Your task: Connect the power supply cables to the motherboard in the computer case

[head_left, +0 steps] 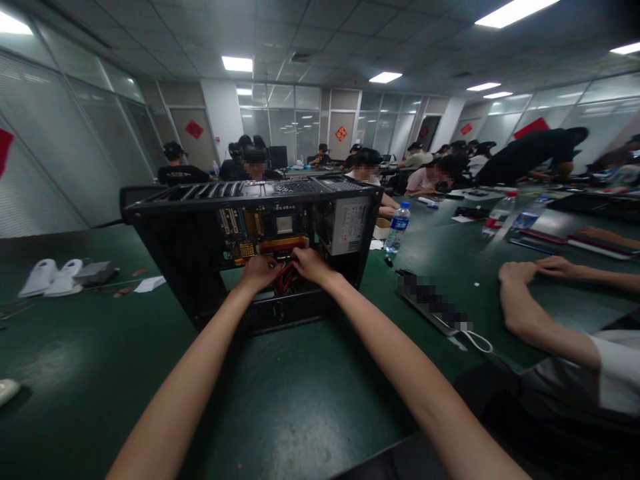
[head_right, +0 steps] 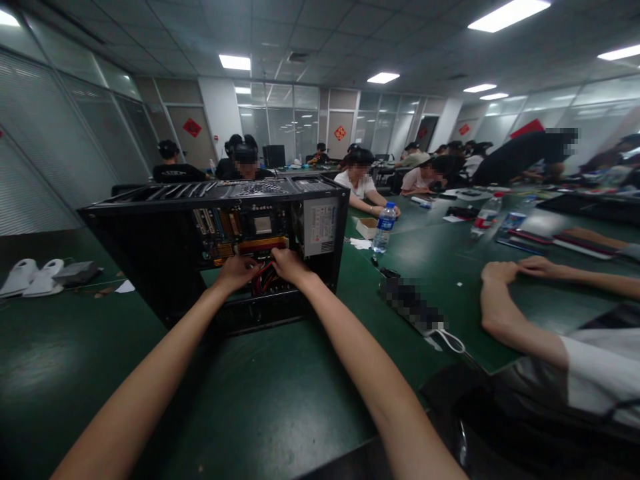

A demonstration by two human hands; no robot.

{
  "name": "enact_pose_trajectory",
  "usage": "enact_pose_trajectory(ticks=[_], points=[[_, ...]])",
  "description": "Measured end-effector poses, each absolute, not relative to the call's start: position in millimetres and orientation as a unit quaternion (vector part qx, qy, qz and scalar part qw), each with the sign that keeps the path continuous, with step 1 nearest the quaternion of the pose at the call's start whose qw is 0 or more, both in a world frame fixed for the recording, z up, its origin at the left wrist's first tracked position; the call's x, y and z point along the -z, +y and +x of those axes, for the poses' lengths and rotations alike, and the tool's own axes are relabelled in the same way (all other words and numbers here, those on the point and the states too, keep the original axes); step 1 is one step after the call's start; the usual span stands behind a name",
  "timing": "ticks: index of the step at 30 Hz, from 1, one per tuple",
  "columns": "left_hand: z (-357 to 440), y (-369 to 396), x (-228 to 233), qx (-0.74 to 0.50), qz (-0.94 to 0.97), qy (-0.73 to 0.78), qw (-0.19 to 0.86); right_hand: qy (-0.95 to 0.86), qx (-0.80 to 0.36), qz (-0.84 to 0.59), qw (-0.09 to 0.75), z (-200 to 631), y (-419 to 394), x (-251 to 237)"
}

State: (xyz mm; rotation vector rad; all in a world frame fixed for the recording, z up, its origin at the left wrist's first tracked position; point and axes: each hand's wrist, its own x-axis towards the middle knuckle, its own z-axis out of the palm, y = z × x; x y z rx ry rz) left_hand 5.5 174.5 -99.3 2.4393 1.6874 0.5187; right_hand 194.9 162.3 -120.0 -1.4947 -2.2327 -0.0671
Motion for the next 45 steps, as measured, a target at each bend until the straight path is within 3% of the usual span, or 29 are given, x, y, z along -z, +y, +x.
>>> enact_pose_trajectory(ticks=[21,45], points=[[13,177,106,-0.152,0.813,0.561,0.029,-0.808,0.087,-0.569,0.127,191,150,107],[18,172,102,-0.146,0.798,0.585,0.016,-0.792,0.074,-0.595,0.116,189,148,105]])
